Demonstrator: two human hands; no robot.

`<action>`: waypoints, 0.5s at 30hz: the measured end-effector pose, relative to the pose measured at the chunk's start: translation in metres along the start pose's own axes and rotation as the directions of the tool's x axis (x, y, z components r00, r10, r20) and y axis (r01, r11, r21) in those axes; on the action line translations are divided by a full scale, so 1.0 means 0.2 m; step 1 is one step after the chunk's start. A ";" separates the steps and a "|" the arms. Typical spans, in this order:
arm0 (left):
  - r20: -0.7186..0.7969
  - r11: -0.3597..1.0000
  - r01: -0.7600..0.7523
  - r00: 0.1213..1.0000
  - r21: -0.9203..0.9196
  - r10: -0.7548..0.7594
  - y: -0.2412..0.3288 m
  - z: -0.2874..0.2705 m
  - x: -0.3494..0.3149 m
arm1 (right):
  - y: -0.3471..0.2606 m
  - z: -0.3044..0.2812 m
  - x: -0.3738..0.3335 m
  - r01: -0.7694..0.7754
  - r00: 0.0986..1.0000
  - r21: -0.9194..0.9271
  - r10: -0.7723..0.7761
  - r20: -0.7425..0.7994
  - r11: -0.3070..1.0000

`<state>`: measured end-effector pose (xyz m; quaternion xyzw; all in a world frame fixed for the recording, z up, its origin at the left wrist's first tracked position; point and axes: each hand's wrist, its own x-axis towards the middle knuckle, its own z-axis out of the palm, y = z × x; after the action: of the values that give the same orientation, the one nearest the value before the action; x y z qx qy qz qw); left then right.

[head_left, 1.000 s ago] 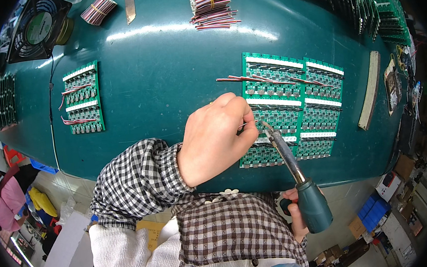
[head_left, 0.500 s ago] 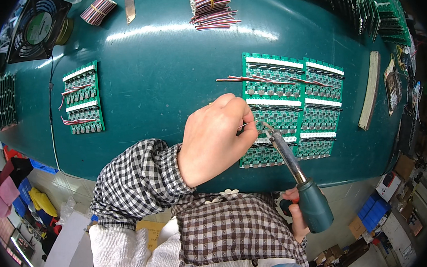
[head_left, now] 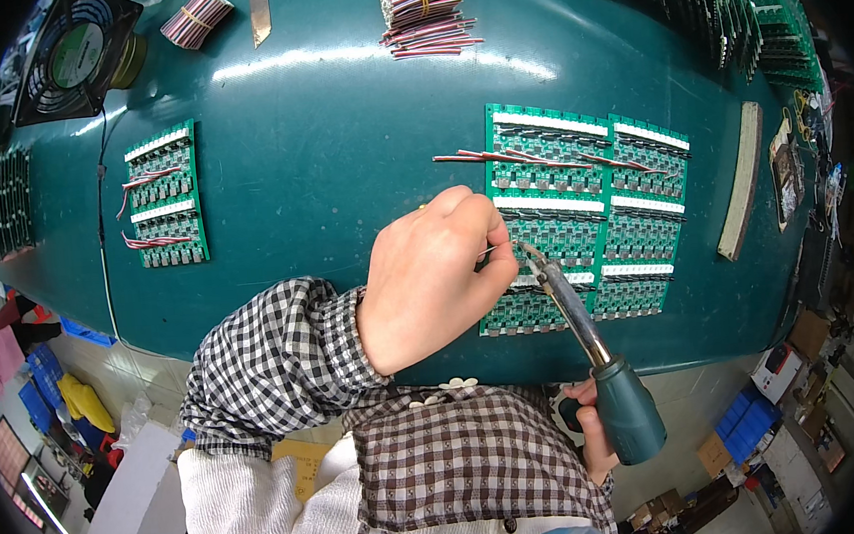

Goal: The person solders wires onto multiple small printed circuit boards (PCBs) using a soldering iron.

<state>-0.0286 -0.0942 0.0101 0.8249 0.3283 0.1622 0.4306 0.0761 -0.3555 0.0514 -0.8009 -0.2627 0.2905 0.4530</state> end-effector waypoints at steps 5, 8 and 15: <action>0.005 1.000 0.002 1.000 0.009 -0.002 0.00 0.00 0.00 | 0.01 -0.01 -0.01 0.006 1.000 -0.032 -0.006 0.008 0.999; -0.003 1.000 -0.007 1.000 0.004 0.007 0.00 0.00 0.00 | 0.01 0.00 -0.01 0.014 1.000 -0.015 -0.014 -0.004 1.000; -0.001 1.000 -0.007 1.000 0.005 0.007 0.00 0.00 0.00 | 0.04 0.00 -0.03 -0.006 1.000 0.071 0.008 -0.029 0.997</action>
<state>-0.0281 -0.0941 0.0090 0.8272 0.3260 0.1634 0.4276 0.0728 -0.3637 0.0470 -0.7895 -0.2428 0.2893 0.4839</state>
